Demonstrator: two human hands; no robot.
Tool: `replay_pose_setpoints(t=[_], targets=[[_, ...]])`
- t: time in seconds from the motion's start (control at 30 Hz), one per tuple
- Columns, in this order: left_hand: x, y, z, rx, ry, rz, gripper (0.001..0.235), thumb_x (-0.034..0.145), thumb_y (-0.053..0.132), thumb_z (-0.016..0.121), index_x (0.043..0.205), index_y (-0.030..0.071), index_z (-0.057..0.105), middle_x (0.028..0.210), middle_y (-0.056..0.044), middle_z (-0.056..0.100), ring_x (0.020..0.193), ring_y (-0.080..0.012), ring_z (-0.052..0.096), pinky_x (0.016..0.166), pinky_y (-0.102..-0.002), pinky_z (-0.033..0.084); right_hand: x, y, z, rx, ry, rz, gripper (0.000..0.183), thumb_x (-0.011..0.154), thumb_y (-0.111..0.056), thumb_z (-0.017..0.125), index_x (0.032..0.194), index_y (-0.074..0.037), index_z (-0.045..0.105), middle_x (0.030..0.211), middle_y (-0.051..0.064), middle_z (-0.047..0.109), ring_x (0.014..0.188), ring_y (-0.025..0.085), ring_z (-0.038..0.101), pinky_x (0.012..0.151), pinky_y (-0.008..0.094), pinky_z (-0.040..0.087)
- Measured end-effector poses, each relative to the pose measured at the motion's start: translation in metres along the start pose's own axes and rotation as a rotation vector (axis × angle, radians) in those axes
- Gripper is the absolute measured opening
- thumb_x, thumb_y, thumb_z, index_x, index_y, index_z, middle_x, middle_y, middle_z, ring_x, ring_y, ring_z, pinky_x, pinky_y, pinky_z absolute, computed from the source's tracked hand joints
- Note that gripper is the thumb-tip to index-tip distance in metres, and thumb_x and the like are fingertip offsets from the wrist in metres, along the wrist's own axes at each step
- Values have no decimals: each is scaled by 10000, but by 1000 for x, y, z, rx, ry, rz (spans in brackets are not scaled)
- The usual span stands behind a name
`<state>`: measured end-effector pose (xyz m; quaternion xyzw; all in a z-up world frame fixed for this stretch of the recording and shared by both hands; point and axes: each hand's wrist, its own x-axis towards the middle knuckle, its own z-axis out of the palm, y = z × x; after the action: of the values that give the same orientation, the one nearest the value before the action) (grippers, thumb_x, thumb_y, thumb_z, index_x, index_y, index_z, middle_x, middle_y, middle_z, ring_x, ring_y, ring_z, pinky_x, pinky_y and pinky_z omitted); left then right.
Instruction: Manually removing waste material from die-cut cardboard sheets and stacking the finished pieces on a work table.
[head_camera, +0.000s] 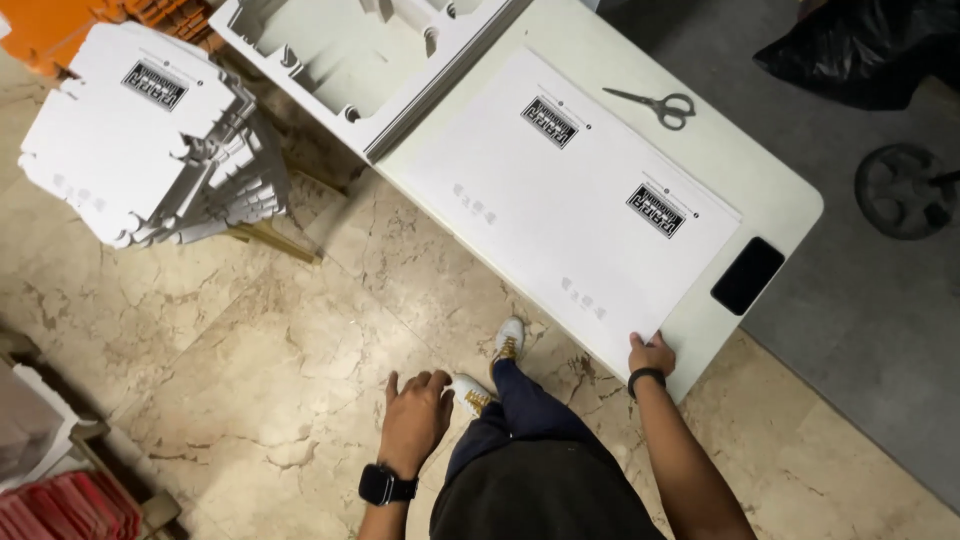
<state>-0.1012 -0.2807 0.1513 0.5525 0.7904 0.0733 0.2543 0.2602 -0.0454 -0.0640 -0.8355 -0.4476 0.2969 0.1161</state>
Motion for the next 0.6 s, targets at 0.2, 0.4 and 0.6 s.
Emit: replay_pose_setpoints(t=[0.2, 0.4, 0.6], targets=[[7, 9, -1, 45, 29, 27, 214, 937, 219, 622, 1142, 167, 655, 1005, -65, 724, 957, -273, 697, 1136, -606, 347, 4, -7, -6, 20, -54, 32, 397, 942, -333, 717, 1297, -155, 725, 1088, 127, 753, 1011, 350, 688, 906, 449, 566], [29, 9, 14, 59, -81, -52, 236, 959, 251, 597, 1179, 176, 635, 1045, -60, 718, 986, -272, 690, 1130, -600, 351, -37, -63, -57, 637, -208, 493, 568, 930, -145, 715, 1474, -124, 553, 1452, 133, 564, 1369, 312, 507, 1047, 478, 513], [85, 37, 10, 76, -131, 19, 193, 980, 250, 565, 1128, 152, 642, 1057, -97, 718, 971, -304, 697, 1123, -569, 357, -2, -49, -56, 637, -237, 673, 631, 892, -228, 733, 1431, 17, 516, 1537, 100, 513, 1395, 253, 492, 1097, 495, 440]])
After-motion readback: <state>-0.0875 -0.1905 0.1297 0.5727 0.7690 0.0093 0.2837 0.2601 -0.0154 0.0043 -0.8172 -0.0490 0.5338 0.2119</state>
